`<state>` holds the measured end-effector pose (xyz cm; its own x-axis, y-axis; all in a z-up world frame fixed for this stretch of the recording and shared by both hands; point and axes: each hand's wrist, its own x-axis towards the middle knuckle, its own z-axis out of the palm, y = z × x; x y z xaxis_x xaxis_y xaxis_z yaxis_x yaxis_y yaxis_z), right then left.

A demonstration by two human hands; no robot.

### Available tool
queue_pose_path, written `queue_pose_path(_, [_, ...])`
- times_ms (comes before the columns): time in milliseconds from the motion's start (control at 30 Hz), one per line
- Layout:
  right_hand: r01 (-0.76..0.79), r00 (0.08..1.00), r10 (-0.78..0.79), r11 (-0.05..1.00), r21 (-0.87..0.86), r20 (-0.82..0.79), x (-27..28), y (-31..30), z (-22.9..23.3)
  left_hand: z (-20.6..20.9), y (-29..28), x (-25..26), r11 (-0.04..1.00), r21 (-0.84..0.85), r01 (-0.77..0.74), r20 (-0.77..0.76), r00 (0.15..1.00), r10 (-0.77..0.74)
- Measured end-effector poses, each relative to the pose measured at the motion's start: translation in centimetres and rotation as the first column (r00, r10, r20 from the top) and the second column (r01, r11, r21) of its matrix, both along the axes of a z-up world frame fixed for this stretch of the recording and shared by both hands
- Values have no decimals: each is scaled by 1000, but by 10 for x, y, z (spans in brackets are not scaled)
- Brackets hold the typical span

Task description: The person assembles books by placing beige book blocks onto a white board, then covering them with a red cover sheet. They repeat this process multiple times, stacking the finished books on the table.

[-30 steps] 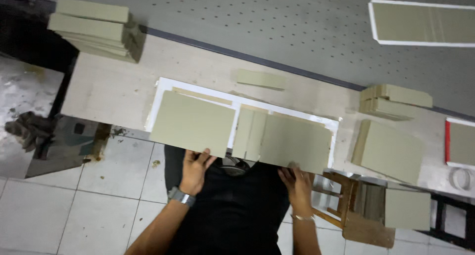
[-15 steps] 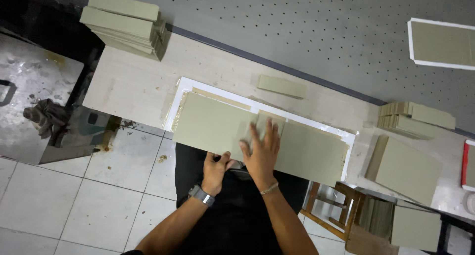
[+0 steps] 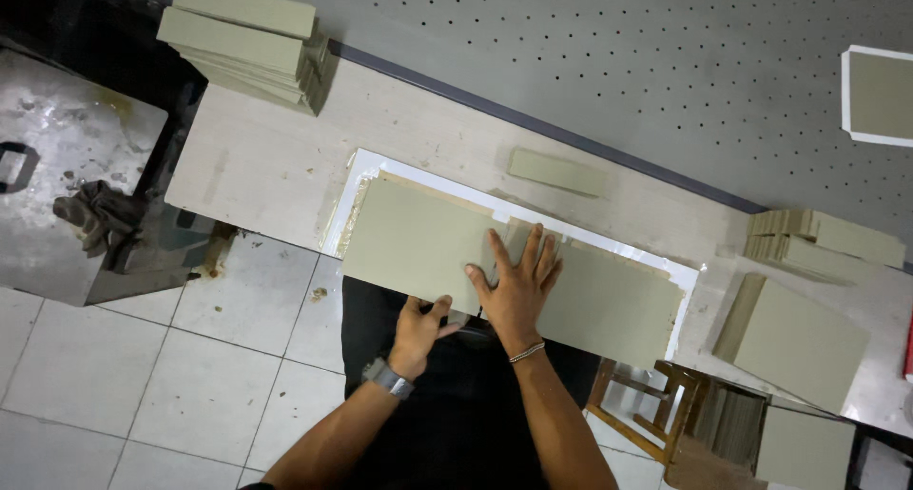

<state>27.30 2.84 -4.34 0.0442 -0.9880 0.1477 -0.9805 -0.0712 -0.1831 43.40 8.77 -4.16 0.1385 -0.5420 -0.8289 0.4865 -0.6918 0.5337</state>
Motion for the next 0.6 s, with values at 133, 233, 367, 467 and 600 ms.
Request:
queue_pose_path(133, [-14, 993, 14, 1000, -7, 116, -10, -9, -1, 20, 10, 38, 925, 42, 377, -90, 924, -372])
queue_pose_path(233, [-17, 940, 58, 992, -125, 335, -49, -22, -14, 57, -1, 56, 819, -12, 574, 80, 817, -571])
queue_pose_path(367, [171, 920, -48, 943, -286, 390, -124, -11, -1, 71, -35, 34, 705, -314, 636, 764, 610, -210])
queue_pose_path(467, [182, 955, -110, 951, -249, 277, -150, 11, 3, 15, -69, 22, 443, -286, 850, 958, 246, 147])
queue_pose_path(600, [132, 982, -102, 972, -193, 158, -151, 31, -10, -12, -114, 7, 280, -150, 948, 938, 47, 343])
